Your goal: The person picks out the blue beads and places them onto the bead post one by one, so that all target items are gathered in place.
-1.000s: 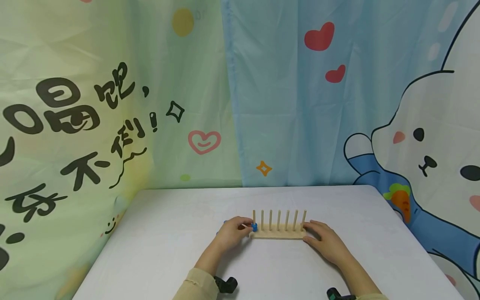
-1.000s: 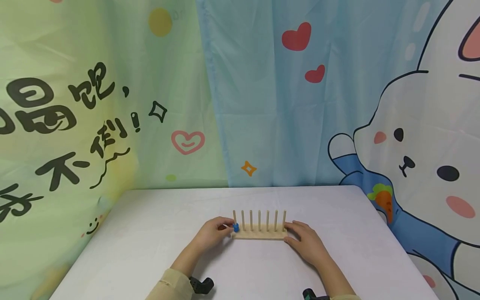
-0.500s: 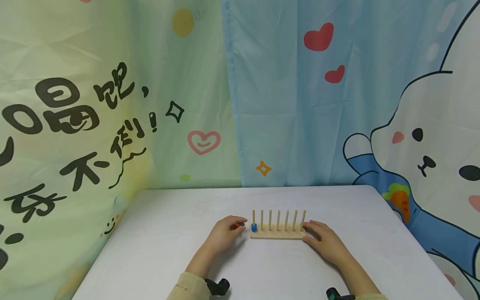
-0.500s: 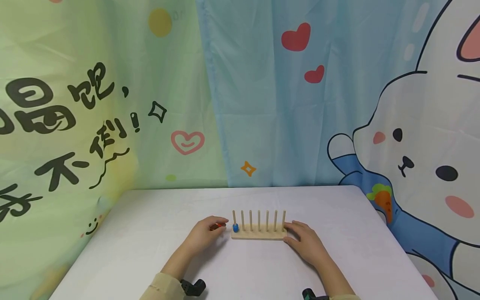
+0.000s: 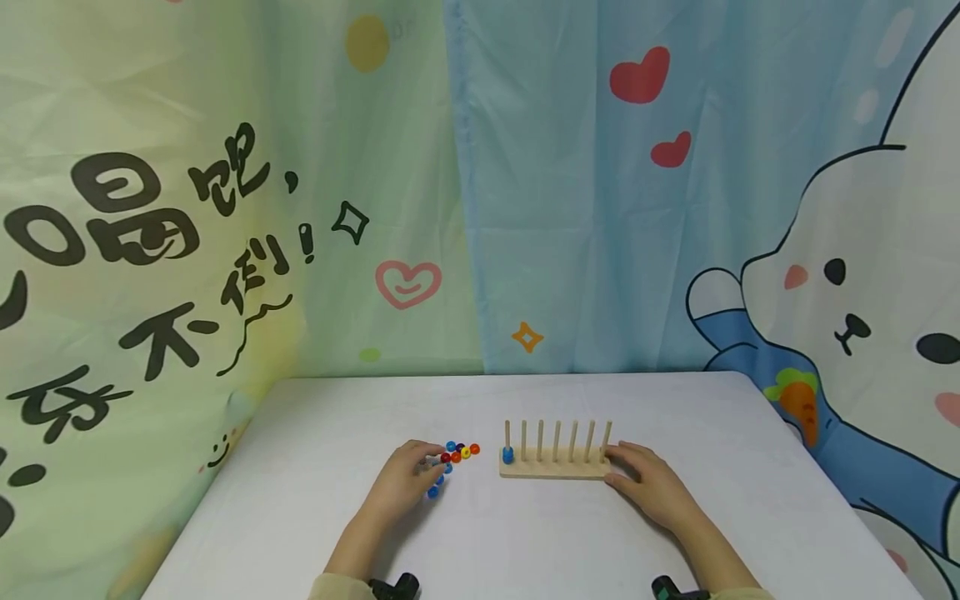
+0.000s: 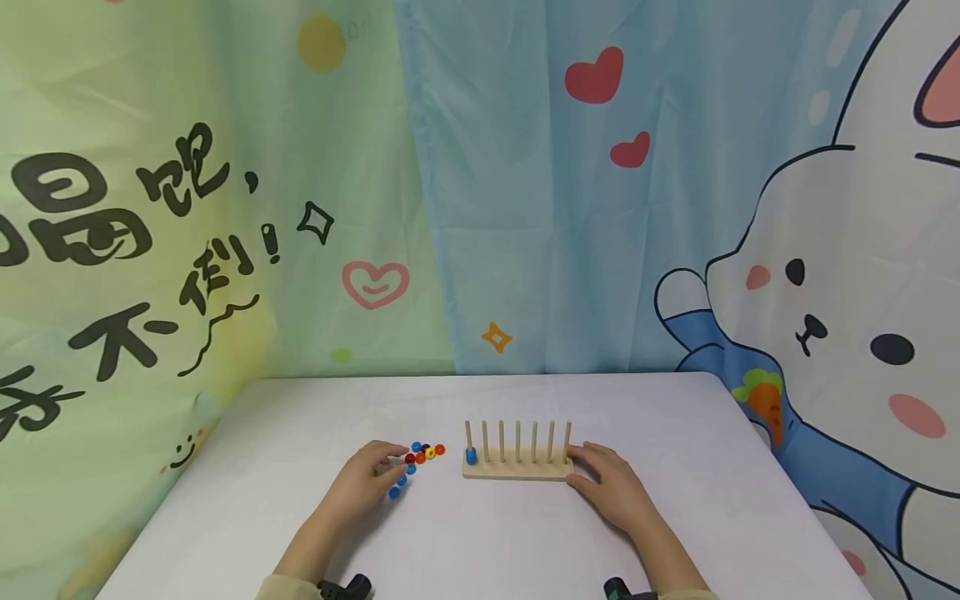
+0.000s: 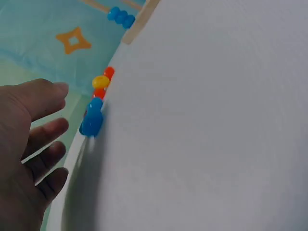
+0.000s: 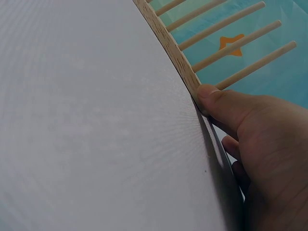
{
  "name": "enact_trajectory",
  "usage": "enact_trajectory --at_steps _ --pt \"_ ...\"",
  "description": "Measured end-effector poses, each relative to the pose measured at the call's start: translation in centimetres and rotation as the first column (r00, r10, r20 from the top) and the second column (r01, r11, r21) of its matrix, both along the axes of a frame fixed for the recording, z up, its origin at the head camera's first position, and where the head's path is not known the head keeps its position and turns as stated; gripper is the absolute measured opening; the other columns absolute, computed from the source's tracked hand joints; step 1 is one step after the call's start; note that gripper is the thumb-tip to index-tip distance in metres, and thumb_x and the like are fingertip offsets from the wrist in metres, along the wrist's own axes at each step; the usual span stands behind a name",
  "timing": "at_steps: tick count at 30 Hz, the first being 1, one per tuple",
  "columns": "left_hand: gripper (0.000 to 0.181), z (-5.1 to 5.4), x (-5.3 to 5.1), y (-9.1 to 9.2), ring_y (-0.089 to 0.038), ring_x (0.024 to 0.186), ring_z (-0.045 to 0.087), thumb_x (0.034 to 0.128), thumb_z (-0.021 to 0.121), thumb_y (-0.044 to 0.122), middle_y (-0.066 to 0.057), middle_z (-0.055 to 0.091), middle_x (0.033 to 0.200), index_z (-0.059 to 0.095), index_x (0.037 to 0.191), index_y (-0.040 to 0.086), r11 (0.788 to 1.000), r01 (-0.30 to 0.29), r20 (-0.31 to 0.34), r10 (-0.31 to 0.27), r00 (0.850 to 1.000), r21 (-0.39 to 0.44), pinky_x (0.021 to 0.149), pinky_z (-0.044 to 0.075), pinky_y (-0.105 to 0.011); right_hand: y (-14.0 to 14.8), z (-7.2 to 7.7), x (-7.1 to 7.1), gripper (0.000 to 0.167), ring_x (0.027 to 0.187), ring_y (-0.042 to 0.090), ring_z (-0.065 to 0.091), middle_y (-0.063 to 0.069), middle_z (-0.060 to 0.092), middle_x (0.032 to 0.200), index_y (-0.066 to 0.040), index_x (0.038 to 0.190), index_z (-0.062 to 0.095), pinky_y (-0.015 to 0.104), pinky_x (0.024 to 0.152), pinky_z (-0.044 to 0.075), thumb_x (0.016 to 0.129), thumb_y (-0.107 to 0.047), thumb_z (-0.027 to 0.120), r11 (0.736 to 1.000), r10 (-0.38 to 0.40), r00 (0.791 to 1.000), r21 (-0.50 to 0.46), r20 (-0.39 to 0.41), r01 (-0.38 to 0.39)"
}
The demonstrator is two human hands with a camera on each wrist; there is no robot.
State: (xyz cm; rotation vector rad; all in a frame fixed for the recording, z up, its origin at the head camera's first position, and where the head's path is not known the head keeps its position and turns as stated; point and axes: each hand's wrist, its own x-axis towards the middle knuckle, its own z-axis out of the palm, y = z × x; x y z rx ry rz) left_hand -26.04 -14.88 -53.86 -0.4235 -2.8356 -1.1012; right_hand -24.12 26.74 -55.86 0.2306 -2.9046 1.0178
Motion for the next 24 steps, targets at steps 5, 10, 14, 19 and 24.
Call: enact_trajectory --at_steps 5,10,14,19,24 --pt "0.042 -0.7 0.8 -1.1 -0.034 0.119 0.056 0.0872 0.074 0.037 -0.007 0.065 0.122 0.068 0.122 0.015 0.997 -0.035 -0.037 0.032 0.999 -0.07 0.104 0.044 -0.052 0.0 0.0 0.1 0.053 0.135 0.051 0.041 0.026 0.046 0.146 -0.014 0.136 0.059 0.071 0.104 0.032 0.092 -0.043 0.066 1.0 -0.003 1.0 0.004 0.002 0.003" --pt "0.055 -1.3 1.4 -1.8 -0.032 0.119 0.055 0.081 0.078 0.047 -0.006 0.065 0.121 0.066 0.125 0.016 0.988 -0.052 -0.051 0.046 0.998 -0.144 0.104 0.044 -0.05 0.0 0.0 0.0 0.054 0.135 0.052 0.04 0.026 0.046 0.147 -0.014 0.137 0.058 0.072 0.104 0.032 0.093 -0.044 0.065 1.0 0.0 1.0 0.017 0.005 0.0" --pt "0.054 -1.7 1.6 -2.1 -0.031 0.12 0.054 0.0785 0.08 0.047 -0.004 0.064 0.121 0.066 0.12 0.016 0.985 -0.053 -0.073 0.041 0.996 -0.165 0.106 0.042 -0.049 0.0 0.1 0.1 0.053 0.135 0.051 0.04 0.026 0.046 0.147 -0.014 0.137 0.058 0.071 0.104 0.032 0.093 -0.042 0.066 1.0 0.0 1.0 0.02 0.002 0.0" --pt "0.035 -2.2 1.6 -2.2 -0.027 0.115 0.055 0.0752 0.084 0.04 0.001 0.065 0.113 0.062 0.095 0.022 0.989 -0.046 -0.132 0.027 0.991 -0.142 0.104 0.043 -0.047 -0.1 0.3 0.2 0.052 0.134 0.051 0.042 0.026 0.048 0.145 -0.013 0.136 0.059 0.071 0.104 0.033 0.092 -0.041 0.067 1.0 0.0 1.0 0.01 -0.014 0.001" --pt "0.027 -2.4 1.8 -2.2 -0.025 0.112 0.055 0.0756 0.085 0.036 0.005 0.063 0.109 0.062 0.087 0.027 0.989 -0.04 -0.169 0.016 0.985 -0.139 0.102 0.043 -0.048 -0.2 0.3 0.2 0.052 0.134 0.05 0.042 0.026 0.048 0.145 -0.013 0.135 0.059 0.07 0.104 0.033 0.092 -0.042 0.067 1.0 0.003 1.0 0.014 -0.014 -0.003"
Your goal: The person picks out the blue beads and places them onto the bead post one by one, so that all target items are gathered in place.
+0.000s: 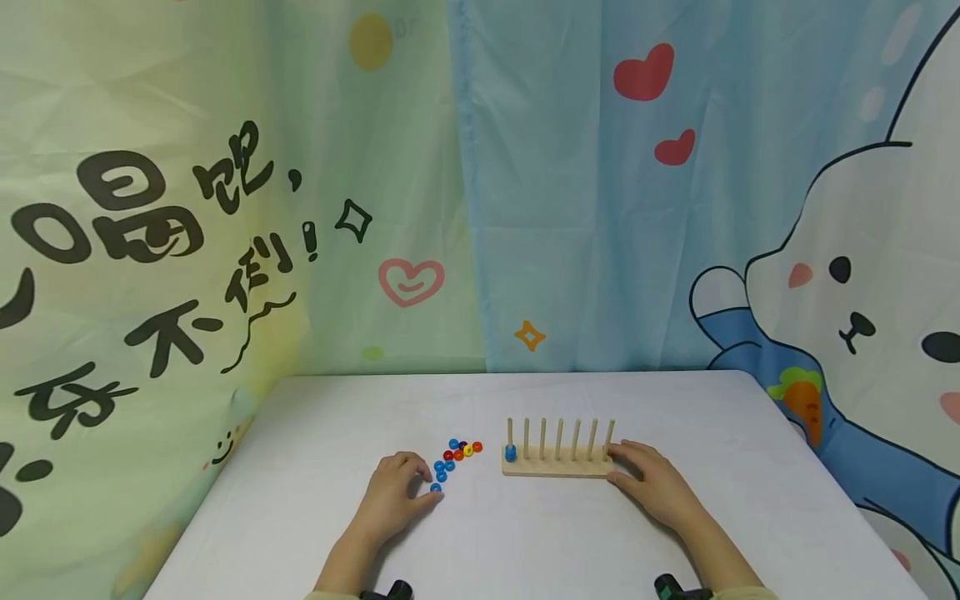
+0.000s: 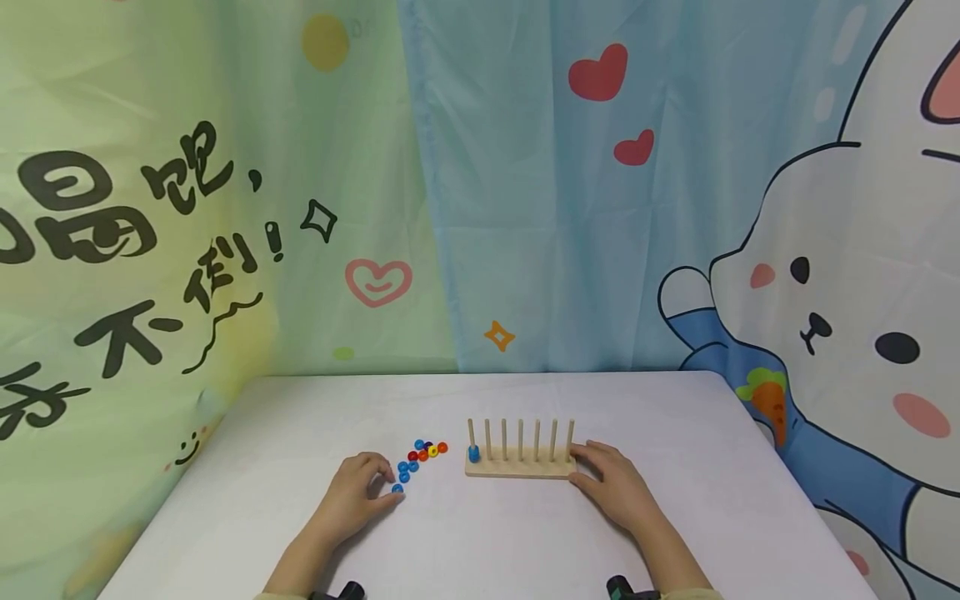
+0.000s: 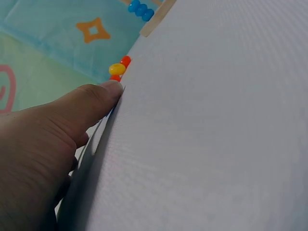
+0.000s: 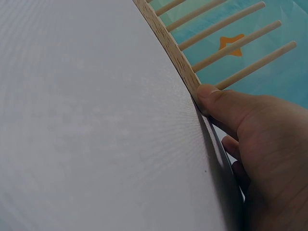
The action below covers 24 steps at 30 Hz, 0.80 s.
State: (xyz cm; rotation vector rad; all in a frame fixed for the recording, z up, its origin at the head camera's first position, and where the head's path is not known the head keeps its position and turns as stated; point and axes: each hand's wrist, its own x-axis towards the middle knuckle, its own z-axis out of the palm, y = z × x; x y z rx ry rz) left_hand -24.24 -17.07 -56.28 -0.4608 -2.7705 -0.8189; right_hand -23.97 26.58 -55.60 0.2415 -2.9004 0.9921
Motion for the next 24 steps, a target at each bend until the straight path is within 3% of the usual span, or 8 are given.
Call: enact_trajectory --at_steps 16,24 --pt "0.016 0.18 0.1 0.25 -0.024 0.117 0.053 0.0807 0.081 0.033 0.006 0.063 0.115 0.066 0.087 0.031 1.0 -0.016 0.031 0.016 0.999 -0.02 0.104 0.042 -0.05 0.17 0.07 0.1 0.053 0.134 0.05 0.042 0.026 0.049 0.144 -0.013 0.135 0.06 0.07 0.104 0.033 0.092 -0.043 0.066 1.0 0.004 1.0 -0.008 -0.002 -0.004" --pt "0.017 0.28 0.07 0.03 -0.021 0.118 0.055 0.081 0.081 0.029 0.01 0.065 0.114 0.067 0.091 0.03 0.998 -0.011 0.049 0.008 0.999 0.061 0.105 0.042 -0.049 0.07 -0.1 0.02 0.052 0.134 0.051 0.042 0.026 0.048 0.145 -0.013 0.135 0.06 0.071 0.104 0.032 0.092 -0.042 0.066 1.0 0.009 1.0 -0.016 -0.002 -0.01"
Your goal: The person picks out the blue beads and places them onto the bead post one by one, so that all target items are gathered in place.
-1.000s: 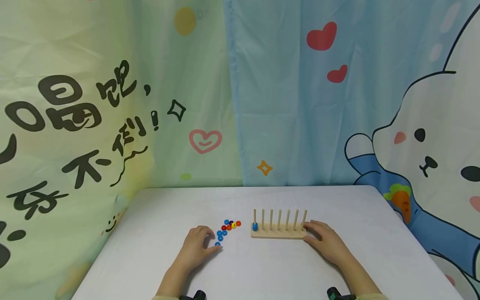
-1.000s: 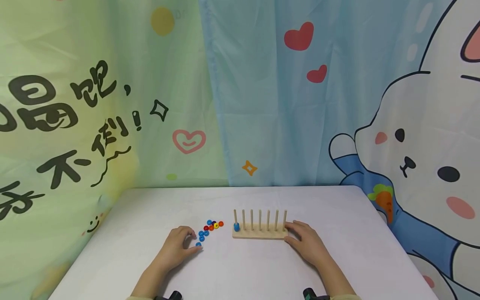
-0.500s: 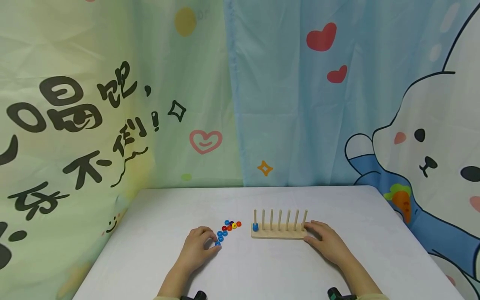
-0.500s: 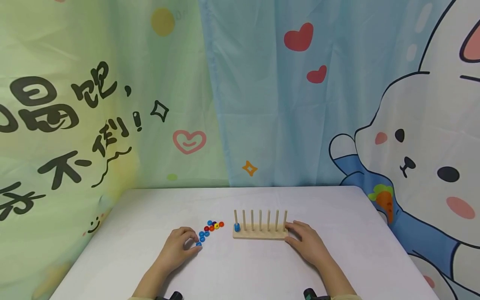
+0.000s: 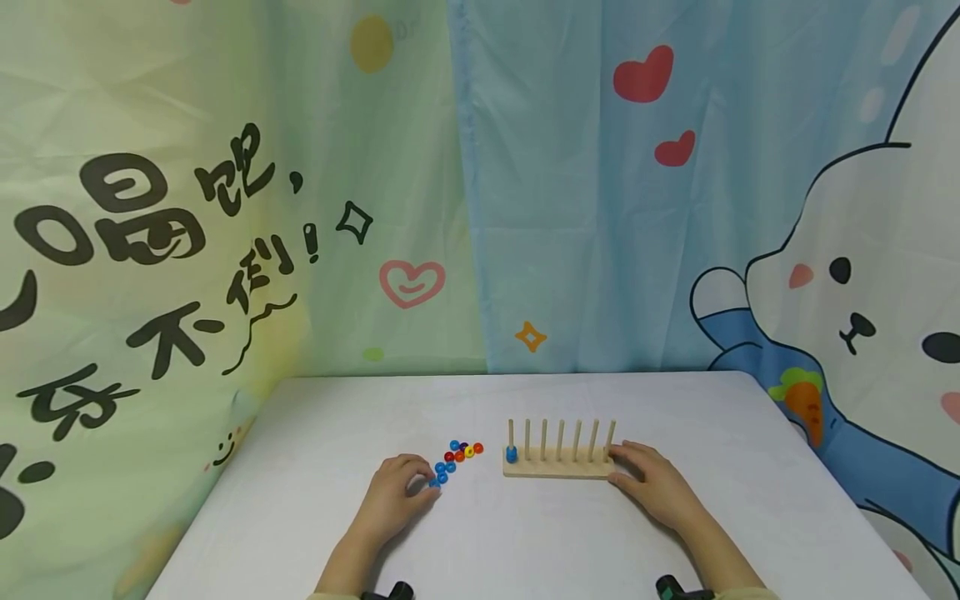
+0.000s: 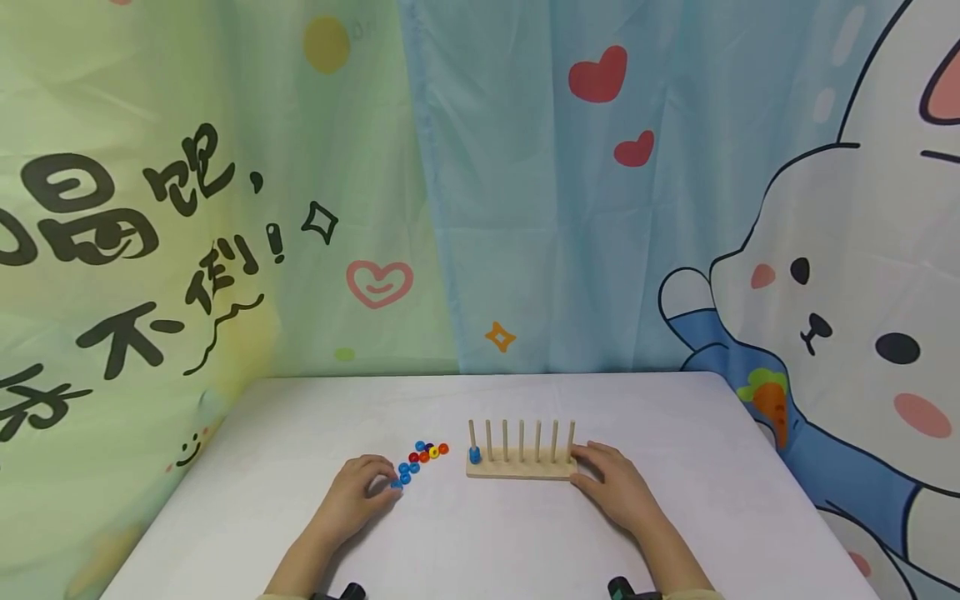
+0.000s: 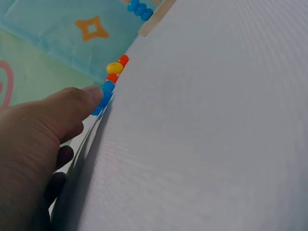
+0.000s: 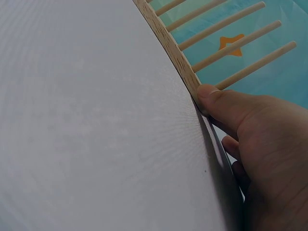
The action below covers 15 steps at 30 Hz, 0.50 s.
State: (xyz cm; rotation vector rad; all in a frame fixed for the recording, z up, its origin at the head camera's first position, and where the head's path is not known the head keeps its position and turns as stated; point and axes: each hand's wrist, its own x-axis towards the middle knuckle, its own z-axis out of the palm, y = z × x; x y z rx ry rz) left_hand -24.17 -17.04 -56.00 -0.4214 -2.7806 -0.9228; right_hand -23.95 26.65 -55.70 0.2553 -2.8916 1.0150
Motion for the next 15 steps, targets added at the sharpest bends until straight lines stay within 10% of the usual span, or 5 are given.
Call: enact_trajectory --at_steps 15 --pt "0.018 2.1 -0.2 0.9 -0.015 0.109 0.059 0.0888 0.074 0.027 0.009 0.065 0.112 0.066 0.105 0.023 0.987 0.041 0.071 -0.053 0.996 0.153 0.098 0.049 -0.042 -0.1 0.3 0.0 0.053 0.134 0.052 0.041 0.026 0.047 0.146 -0.013 0.136 0.059 0.071 0.104 0.032 0.093 -0.043 0.066 1.0 -0.006 1.0 0.001 0.02 0.006"
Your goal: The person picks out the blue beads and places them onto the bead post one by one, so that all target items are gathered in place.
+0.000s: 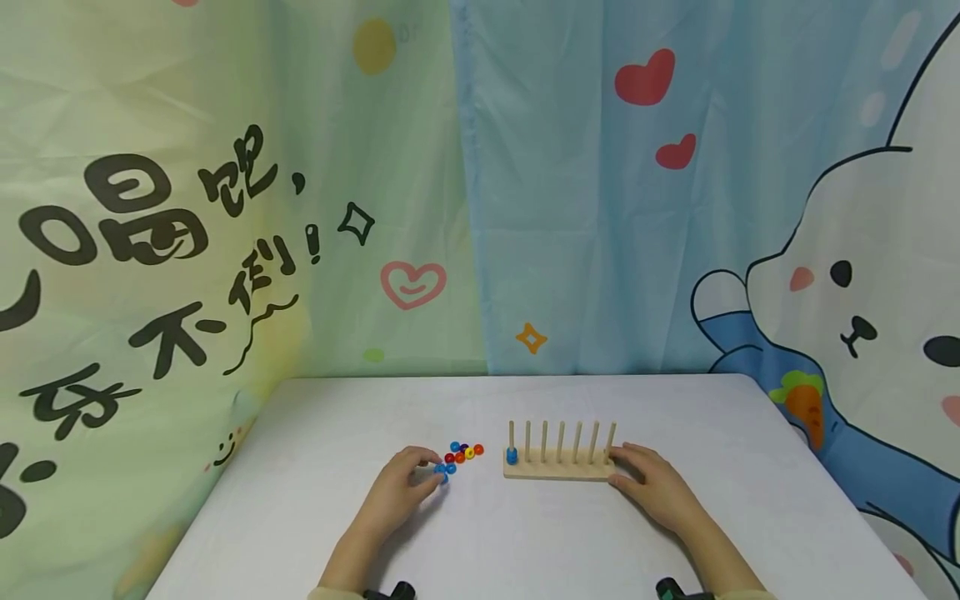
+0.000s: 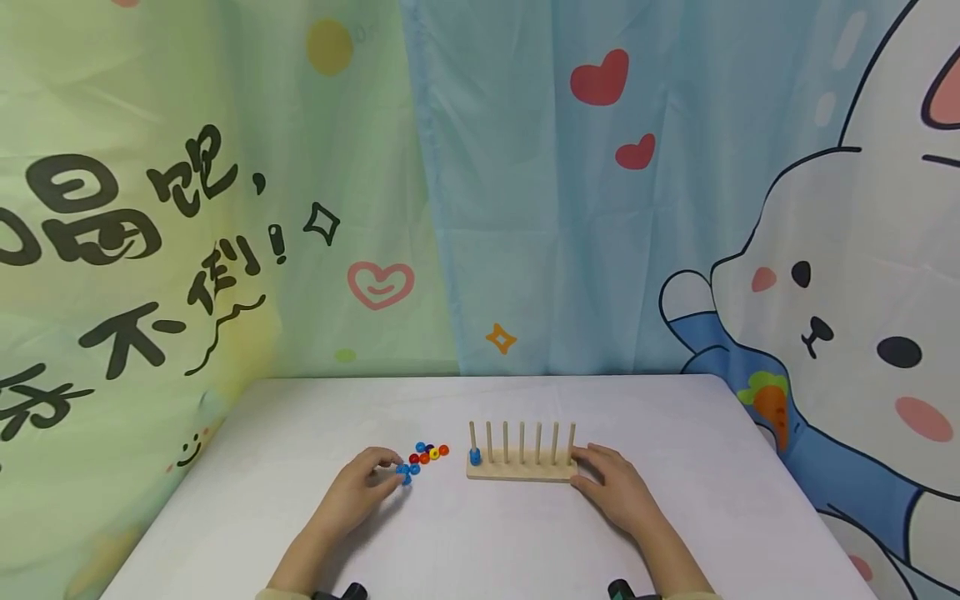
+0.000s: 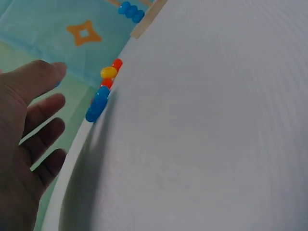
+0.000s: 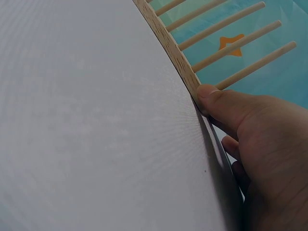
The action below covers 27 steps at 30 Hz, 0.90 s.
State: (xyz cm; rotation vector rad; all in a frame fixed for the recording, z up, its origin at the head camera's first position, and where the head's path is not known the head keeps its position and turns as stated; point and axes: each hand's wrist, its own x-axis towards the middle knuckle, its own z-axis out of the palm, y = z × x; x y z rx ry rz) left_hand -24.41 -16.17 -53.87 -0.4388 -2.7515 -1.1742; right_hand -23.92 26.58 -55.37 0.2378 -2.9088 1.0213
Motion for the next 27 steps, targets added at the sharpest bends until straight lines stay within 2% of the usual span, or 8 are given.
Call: enact_trajectory --at_steps 4,7,11,19,23,27 --pt "0.02 0.8 -0.2 0.7 -0.007 0.094 0.062 0.0912 0.072 0.025 0.01 0.068 0.1 0.065 0.109 0.022 0.999 0.043 -0.023 -0.042 0.999 0.023 0.086 0.054 -0.029 0.1 0.0 0.1 0.053 0.135 0.052 0.04 0.026 0.047 0.146 -0.014 0.136 0.058 0.072 0.104 0.032 0.093 -0.043 0.066 1.0 0.0 1.0 0.0 0.005 0.0" --pt "0.019 1.5 -0.5 1.4 -0.005 0.088 0.062 0.0913 0.072 0.022 0.01 0.068 0.094 0.066 0.109 0.019 0.996 0.072 -0.053 -0.069 0.996 0.05 0.08 0.054 -0.025 0.1 -0.1 0.1 0.053 0.135 0.052 0.04 0.026 0.047 0.146 -0.014 0.136 0.059 0.072 0.104 0.031 0.093 -0.043 0.065 1.0 0.001 1.0 0.0 0.005 -0.001" --pt "0.02 2.5 -0.9 2.5 -0.005 0.086 0.061 0.0914 0.071 0.019 0.008 0.069 0.094 0.068 0.111 0.016 0.994 0.081 -0.072 -0.075 0.995 0.077 0.077 0.054 -0.024 0.1 -0.2 0.0 0.052 0.134 0.052 0.041 0.026 0.047 0.146 -0.013 0.136 0.059 0.071 0.104 0.032 0.093 -0.042 0.066 1.0 -0.004 1.0 0.002 -0.001 0.004" --pt "0.025 4.0 -1.9 4.8 -0.007 0.082 0.061 0.0939 0.069 0.022 0.005 0.069 0.098 0.069 0.118 0.015 0.99 0.108 -0.042 -0.104 0.994 0.089 0.07 0.053 -0.021 0.2 -0.3 -0.1 0.052 0.134 0.051 0.042 0.026 0.048 0.145 -0.013 0.136 0.059 0.071 0.103 0.033 0.093 -0.041 0.066 1.0 0.003 1.0 0.006 -0.019 -0.003" --pt "0.026 4.6 -2.5 5.9 -0.007 0.084 0.06 0.0951 0.067 0.027 0.006 0.069 0.1 0.07 0.118 0.015 0.99 0.116 -0.044 -0.112 0.993 0.077 0.073 0.052 -0.021 0.1 -0.3 0.0 0.052 0.134 0.052 0.041 0.026 0.047 0.145 -0.014 0.136 0.059 0.072 0.103 0.032 0.093 -0.043 0.065 1.0 0.005 1.0 0.001 -0.019 -0.005" --pt "0.026 5.0 -2.9 6.9 -0.008 0.084 0.061 0.0953 0.066 0.03 0.005 0.07 0.102 0.07 0.118 0.018 0.987 0.12 -0.038 -0.116 0.993 0.11 0.073 0.052 -0.022 0.2 -0.3 0.0 0.053 0.135 0.052 0.04 0.025 0.046 0.147 -0.015 0.136 0.059 0.073 0.103 0.032 0.093 -0.044 0.065 1.0 0.001 1.0 -0.007 -0.013 -0.001"
